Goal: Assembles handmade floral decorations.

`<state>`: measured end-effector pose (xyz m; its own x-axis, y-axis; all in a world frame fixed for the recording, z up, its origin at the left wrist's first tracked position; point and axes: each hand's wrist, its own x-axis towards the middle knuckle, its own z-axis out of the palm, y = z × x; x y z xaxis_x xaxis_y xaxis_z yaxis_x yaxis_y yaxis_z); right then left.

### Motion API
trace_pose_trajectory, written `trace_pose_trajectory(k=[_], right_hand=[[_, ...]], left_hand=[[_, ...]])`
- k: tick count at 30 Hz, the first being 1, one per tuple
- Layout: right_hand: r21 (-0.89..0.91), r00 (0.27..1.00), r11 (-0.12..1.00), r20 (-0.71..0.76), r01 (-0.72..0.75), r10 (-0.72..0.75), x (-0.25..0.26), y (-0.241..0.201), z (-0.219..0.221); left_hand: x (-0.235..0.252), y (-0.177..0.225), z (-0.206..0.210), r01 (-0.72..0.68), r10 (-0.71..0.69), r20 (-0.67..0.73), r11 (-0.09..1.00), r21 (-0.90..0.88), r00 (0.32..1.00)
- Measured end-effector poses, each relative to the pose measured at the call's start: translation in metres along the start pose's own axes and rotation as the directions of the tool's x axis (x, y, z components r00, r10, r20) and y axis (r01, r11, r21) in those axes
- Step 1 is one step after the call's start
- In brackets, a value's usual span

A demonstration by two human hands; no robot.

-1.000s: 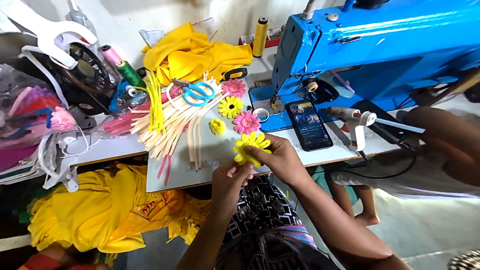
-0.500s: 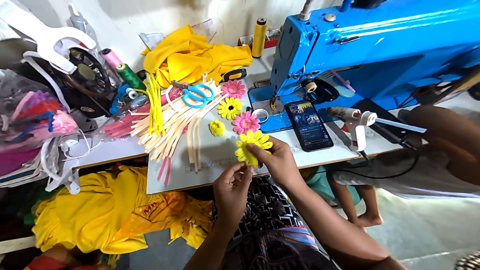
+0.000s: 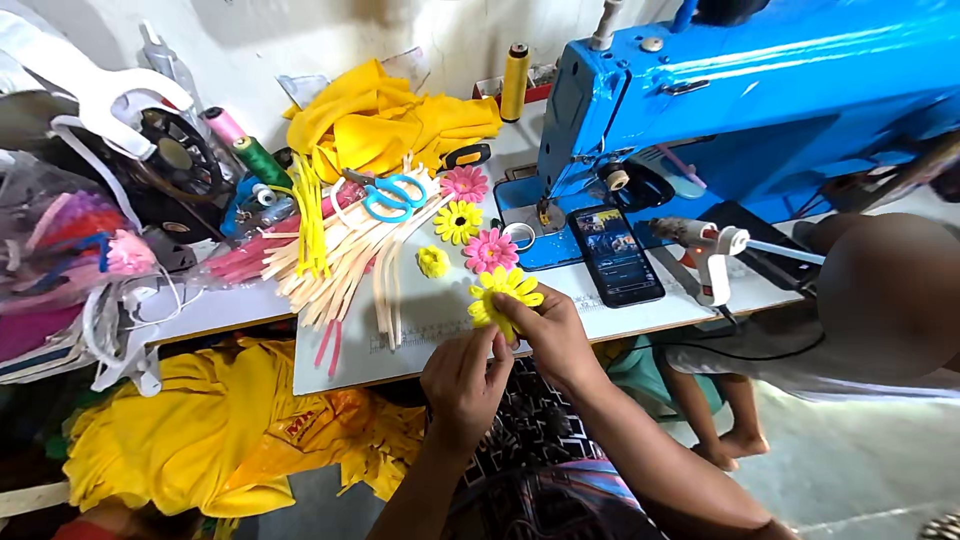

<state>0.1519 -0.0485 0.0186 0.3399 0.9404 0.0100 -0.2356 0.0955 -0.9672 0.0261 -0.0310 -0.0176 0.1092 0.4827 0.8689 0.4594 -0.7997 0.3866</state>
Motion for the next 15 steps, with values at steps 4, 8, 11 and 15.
trace_pose_trajectory(k=[4,8,11,15], right_hand=[[0.089,0.998,0.995,-0.043,-0.045,0.049,0.005,-0.003,-0.007],[0.12,0.996,0.992,-0.074,-0.045,0.055,0.007,0.0,-0.007],[0.115,0.996,0.991,-0.048,-0.073,0.079,0.004,0.0,-0.004],[0.084,0.997,0.994,-0.02,-0.074,0.075,0.001,0.0,-0.005]], left_hand=[[-0.011,0.01,-0.002,0.33,-0.291,0.158,0.859,-0.391,0.944],[-0.004,0.022,-0.001,0.656,-0.534,0.388,0.536,-0.531,0.751],[0.01,0.029,0.0,0.724,-0.605,0.422,0.433,-0.538,0.675],[0.018,0.032,0.002,0.664,-0.563,0.389,0.442,-0.603,0.729]])
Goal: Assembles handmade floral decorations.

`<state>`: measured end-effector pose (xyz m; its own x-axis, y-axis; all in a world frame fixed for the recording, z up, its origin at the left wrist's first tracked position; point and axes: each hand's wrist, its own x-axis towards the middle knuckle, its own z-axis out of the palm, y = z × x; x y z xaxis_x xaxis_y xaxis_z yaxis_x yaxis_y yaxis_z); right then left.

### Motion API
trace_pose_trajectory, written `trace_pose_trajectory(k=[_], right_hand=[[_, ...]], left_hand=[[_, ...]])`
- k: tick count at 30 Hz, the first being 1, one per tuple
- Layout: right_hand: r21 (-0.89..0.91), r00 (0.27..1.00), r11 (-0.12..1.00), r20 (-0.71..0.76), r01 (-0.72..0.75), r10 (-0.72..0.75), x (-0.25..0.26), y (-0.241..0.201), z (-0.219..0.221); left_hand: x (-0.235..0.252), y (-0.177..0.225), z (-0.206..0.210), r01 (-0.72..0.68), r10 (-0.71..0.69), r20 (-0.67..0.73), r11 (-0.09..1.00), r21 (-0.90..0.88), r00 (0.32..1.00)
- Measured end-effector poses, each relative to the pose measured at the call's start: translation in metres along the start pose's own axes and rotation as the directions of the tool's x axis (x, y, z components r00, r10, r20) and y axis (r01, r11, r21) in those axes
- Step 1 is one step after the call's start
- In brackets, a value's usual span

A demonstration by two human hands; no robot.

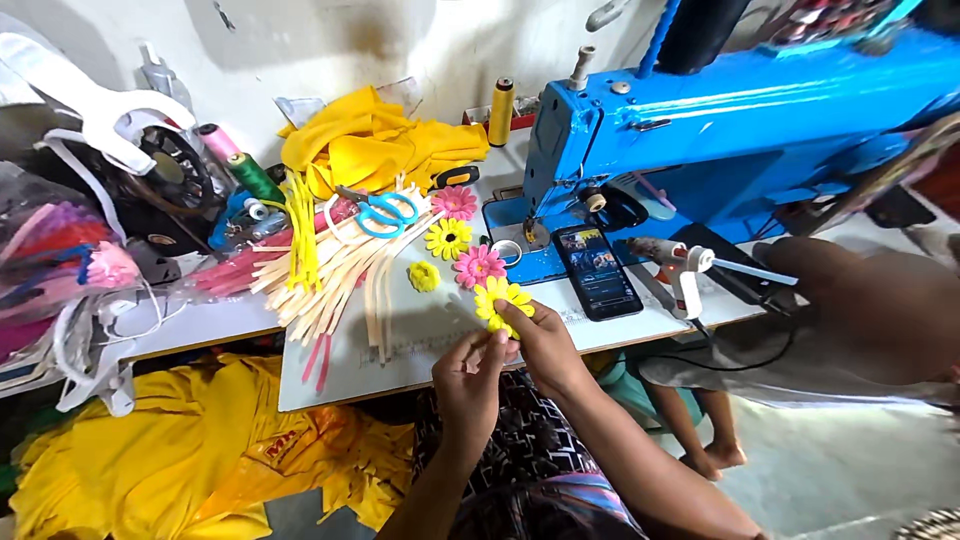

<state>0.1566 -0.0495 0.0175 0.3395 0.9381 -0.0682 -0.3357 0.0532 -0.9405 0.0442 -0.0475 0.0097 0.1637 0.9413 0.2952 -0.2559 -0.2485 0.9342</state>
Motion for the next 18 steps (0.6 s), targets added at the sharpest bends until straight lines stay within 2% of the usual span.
trace_pose_trajectory(k=[2,4,6,8,11,14,18], right_hand=[[-0.044,0.998,0.999,0.065,-0.024,0.027,0.002,-0.003,-0.005],[-0.155,0.983,0.986,0.162,-0.064,0.09,0.005,-0.01,-0.011],[-0.303,0.951,0.95,0.264,-0.077,0.161,0.009,-0.017,-0.017],[-0.392,0.936,0.918,0.294,-0.066,0.193,0.013,-0.021,-0.018],[-0.379,0.961,0.925,0.248,-0.024,0.127,0.02,-0.021,-0.018],[-0.321,0.958,0.947,0.279,0.034,0.06,0.021,-0.021,-0.027],[-0.333,0.935,0.942,0.346,0.047,0.076,0.013,-0.02,-0.033]], left_hand=[[0.004,0.0,-0.005,-0.005,0.005,-0.022,1.0,0.016,1.0],[0.014,0.007,-0.015,0.147,-0.141,-0.071,0.986,0.08,0.987],[0.026,0.018,-0.028,0.338,-0.34,-0.004,0.934,0.111,0.94],[0.03,0.024,-0.032,0.428,-0.436,0.074,0.898,0.103,0.897],[0.031,0.023,-0.029,0.414,-0.416,0.027,0.908,0.06,0.909],[0.033,0.021,-0.029,0.382,-0.382,-0.051,0.924,-0.009,0.923],[0.037,0.023,-0.031,0.406,-0.406,-0.017,0.914,0.014,0.914]])
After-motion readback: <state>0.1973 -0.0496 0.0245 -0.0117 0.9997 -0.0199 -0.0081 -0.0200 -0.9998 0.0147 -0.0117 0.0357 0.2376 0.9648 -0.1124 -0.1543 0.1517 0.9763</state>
